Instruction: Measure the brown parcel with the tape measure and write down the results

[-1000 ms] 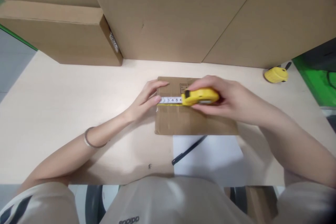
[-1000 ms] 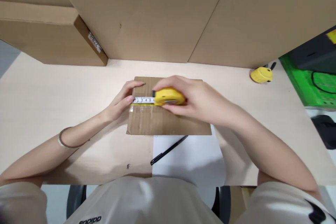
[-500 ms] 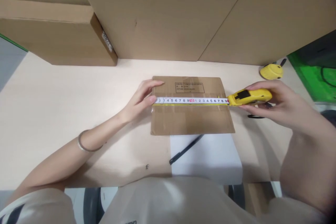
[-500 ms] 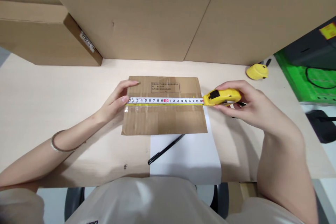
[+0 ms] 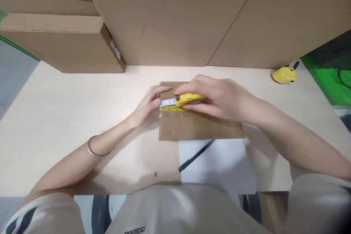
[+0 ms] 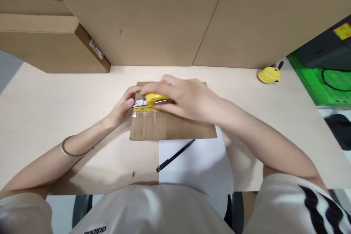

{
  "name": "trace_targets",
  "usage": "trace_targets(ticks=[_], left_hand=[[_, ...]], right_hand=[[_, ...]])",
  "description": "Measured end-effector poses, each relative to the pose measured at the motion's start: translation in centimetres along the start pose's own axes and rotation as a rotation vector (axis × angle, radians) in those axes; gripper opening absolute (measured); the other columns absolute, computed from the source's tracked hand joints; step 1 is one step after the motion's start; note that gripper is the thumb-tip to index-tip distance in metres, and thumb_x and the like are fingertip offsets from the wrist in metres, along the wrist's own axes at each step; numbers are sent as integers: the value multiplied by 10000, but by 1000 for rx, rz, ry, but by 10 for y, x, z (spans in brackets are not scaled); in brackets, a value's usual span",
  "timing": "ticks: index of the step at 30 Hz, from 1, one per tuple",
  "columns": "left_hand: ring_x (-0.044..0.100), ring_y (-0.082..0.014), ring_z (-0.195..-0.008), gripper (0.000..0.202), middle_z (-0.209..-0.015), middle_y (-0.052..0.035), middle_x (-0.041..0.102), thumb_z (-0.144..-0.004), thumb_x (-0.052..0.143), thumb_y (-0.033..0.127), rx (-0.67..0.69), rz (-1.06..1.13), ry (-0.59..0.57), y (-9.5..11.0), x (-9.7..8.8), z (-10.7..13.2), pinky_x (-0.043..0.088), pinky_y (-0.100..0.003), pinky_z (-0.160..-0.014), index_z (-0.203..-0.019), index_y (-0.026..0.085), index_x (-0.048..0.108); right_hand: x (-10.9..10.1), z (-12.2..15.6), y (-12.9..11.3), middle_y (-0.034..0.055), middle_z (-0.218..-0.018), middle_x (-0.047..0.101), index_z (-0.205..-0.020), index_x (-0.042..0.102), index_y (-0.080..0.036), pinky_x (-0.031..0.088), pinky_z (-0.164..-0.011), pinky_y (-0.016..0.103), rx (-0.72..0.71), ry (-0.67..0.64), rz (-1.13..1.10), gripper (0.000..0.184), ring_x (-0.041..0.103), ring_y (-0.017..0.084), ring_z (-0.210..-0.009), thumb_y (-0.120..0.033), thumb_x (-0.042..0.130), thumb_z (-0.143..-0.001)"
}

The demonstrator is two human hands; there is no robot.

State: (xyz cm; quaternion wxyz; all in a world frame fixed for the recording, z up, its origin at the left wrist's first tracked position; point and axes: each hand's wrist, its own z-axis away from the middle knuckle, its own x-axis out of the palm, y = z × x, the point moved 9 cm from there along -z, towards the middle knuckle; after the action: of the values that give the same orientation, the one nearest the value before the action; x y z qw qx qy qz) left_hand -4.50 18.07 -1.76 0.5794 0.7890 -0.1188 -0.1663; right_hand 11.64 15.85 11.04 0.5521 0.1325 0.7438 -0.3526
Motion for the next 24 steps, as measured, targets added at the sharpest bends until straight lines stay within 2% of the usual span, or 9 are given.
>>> trace_targets(ticks=[3,6,10,12,14,15,18,21,24], left_hand=[[501,-288,-1353,525,-1388,-52,582,-1002,332,614,-75,170,39,-8,2,1,405,-477,-1170,-1315,279,589],[514,-286,-1350,619,-1387,-61,594,-1017,191,643,-82,126,14,-2,2,-2,400,-511,-1182,-1325,269,577],[328,-340,-1476,501,-1502,-77,475,-988,443,596,50,-362,101,47,-9,-3,246,-614,-1243,-1349,271,565],[411,-324,-1416,394,-1464,-93,492,-984,532,428,139,-577,227,86,-6,6,342,-600,-1193,-1343,266,542],[529,-276,-1283,309,-1315,-108,578,-962,522,251,312,-698,160,123,25,19,484,-514,-1084,-1268,229,558],[580,-256,-1190,296,-1239,-124,609,-936,526,203,431,-743,43,137,52,28,545,-454,-997,-1229,192,568],[635,-250,-1065,288,-1141,-148,681,-912,554,242,538,-885,-170,142,108,48,590,-366,-874,-1154,90,594],[642,-268,-1073,287,-1121,-128,720,-921,541,336,681,-1032,-141,135,130,61,545,-388,-978,-1074,108,624],[647,-279,-1044,275,-1096,-121,724,-907,529,384,777,-1096,-146,128,134,65,511,-404,-989,-1020,151,621]], right_hand=[[22,-29,-31,-8,-1190,659,-1303,591,-382,348,-621,229,-131,-36,120,326,630,134,-841,-322,548,-986],[22,-29,-40,-2,-1265,632,-1283,594,-372,380,-664,237,-187,-49,97,323,637,152,-947,-256,519,-990],[-11,5,-20,24,-1234,640,-1324,502,-346,494,-843,330,-126,39,-201,419,641,201,-1050,-270,592,-922],[-28,29,-4,17,-1232,644,-1296,472,-361,522,-892,359,-54,64,-345,501,636,223,-1108,-233,663,-851],[-33,50,4,0,-1202,655,-1192,521,-372,541,-892,357,-26,-5,-394,482,641,222,-1107,-176,701,-790],[-31,58,4,-4,-1181,657,-1136,555,-368,548,-879,348,-34,-65,-387,453,644,217,-1096,-148,704,-769],[-17,72,-2,12,-1123,650,-1049,611,-329,561,-806,307,-62,-235,-386,395,653,198,-1038,-94,680,-738],[2,73,-8,22,-1073,647,-1022,618,-286,551,-721,273,-48,-362,-432,349,657,176,-942,-69,627,-749],[6,65,-7,22,-1016,668,-996,627,-267,534,-741,284,-29,-352,-402,303,653,189,-912,-83,617,-754]])
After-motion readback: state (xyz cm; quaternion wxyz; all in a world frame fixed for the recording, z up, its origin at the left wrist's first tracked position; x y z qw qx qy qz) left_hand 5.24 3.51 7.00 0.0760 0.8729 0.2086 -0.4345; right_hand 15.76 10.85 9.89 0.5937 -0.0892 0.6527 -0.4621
